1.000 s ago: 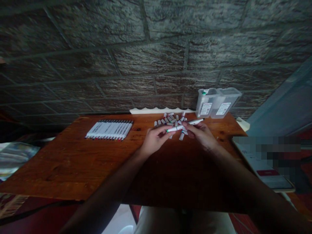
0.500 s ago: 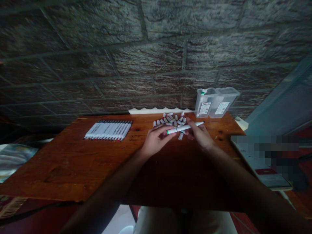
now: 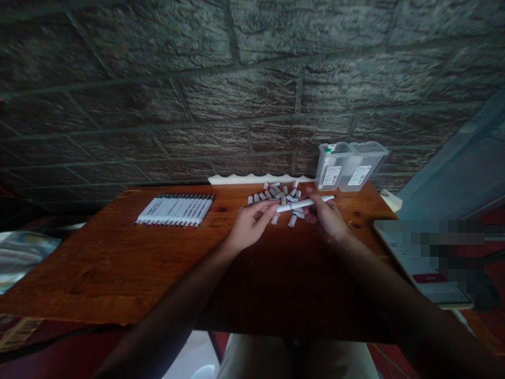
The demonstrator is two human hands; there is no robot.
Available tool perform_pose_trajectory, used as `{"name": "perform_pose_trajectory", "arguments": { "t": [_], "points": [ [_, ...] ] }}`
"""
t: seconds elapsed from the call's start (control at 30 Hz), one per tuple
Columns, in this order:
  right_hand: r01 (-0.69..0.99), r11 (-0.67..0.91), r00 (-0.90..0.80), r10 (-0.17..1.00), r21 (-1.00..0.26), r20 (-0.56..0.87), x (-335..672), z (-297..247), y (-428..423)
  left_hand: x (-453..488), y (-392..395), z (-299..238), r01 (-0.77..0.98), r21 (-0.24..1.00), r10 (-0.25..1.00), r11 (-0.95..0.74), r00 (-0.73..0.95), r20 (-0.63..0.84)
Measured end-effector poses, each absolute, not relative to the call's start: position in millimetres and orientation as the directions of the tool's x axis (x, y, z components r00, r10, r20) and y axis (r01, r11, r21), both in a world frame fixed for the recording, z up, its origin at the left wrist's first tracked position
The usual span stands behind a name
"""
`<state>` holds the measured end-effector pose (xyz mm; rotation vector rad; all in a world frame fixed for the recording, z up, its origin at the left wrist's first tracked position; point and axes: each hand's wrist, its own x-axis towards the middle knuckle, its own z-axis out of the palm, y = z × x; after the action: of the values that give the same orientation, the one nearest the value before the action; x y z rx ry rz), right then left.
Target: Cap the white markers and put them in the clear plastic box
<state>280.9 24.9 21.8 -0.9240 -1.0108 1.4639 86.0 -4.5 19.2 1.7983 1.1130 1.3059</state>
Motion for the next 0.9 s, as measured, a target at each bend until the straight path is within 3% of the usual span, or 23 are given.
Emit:
{"name": "perform_pose_trajectory", "arguments": {
  "t": [0.2, 0.4, 0.57, 0.9],
  "points": [
    [-0.396, -0.070, -0.152, 0.988, -0.916, -0.011, 280.5, 21.4, 25.0, 83.5, 2.7, 16.4, -0.075, 0.981, 0.959, -0.177, 0.211, 0.189],
    [-0.408, -0.072, -0.151, 0.988, -0.910, -0.010, 275.2, 19.4, 21.1, 89.0, 1.5, 12.9, -0.381, 0.918, 0.958, 0.112, 0.286, 0.002],
    [-0.404, -0.119, -0.212, 0.977, -0.907, -0.034, 272.7, 17.4, 19.0, 90.7, 0.5, 17.0, -0.451, 0.877, 0.964, 0.164, 0.261, -0.046],
    [-0.387, 0.000, -0.170, 0.983, -0.922, 0.072, 265.6, 14.1, 9.8, 94.5, -4.5, 18.0, -0.547, 0.788, 0.944, 0.283, 0.304, -0.128]
  ]
}}
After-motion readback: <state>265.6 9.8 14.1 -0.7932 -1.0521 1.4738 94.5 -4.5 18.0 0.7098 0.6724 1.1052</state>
